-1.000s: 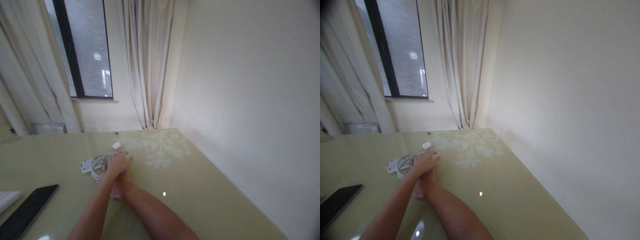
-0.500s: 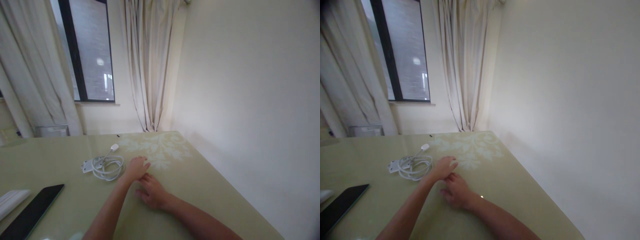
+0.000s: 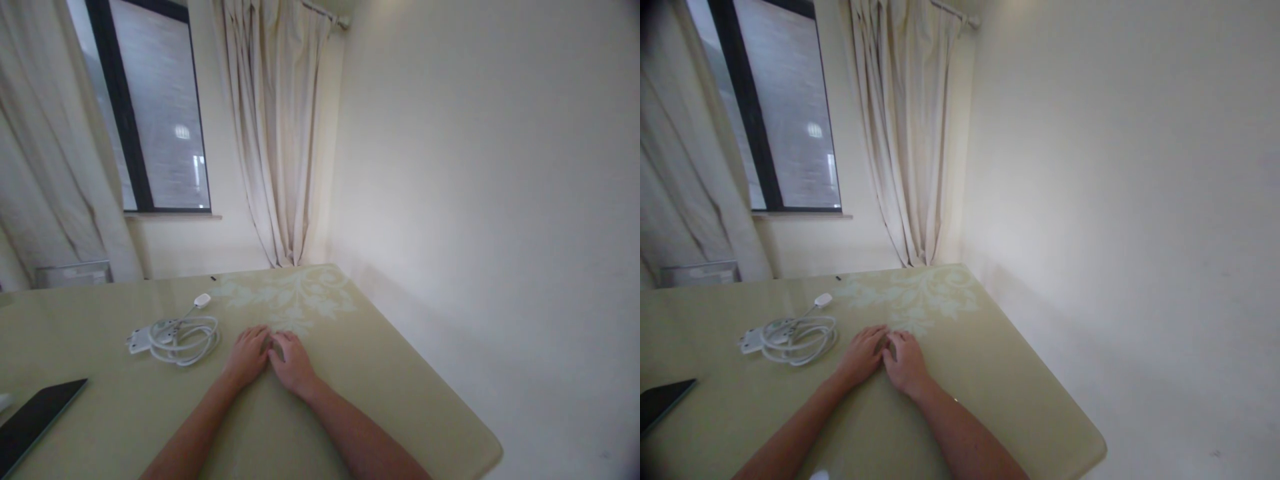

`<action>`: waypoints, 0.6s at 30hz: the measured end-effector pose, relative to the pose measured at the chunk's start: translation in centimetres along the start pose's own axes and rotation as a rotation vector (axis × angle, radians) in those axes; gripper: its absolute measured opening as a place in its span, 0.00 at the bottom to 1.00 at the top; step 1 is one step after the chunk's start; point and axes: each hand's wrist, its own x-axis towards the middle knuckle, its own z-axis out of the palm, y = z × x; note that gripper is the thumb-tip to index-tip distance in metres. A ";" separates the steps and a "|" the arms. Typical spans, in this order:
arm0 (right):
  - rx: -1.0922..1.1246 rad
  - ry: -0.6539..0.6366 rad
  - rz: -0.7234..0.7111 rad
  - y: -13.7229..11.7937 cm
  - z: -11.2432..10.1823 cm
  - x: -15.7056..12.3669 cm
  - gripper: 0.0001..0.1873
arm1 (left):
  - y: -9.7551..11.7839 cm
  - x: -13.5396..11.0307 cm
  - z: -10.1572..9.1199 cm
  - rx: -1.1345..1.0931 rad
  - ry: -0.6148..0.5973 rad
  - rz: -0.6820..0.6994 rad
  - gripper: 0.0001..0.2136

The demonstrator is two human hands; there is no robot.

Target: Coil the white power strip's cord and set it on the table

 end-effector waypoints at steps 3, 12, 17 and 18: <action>-0.126 -0.042 -0.013 0.2 -0.6 -0.1 0.26 | 0.0 -0.1 0.1 0.026 0.025 -0.012 0.20; -0.315 -0.108 -0.090 0.9 -1.5 -0.1 0.30 | 0.5 -0.4 0.0 0.106 0.107 -0.074 0.23; -0.317 -0.151 -0.079 0.8 -1.8 -0.3 0.33 | -2.4 -0.1 -2.7 0.287 0.231 -0.202 0.30; -0.319 -0.164 -0.071 0.7 -1.9 -0.3 0.33 | -3.6 0.0 -3.6 0.320 0.244 -0.267 0.32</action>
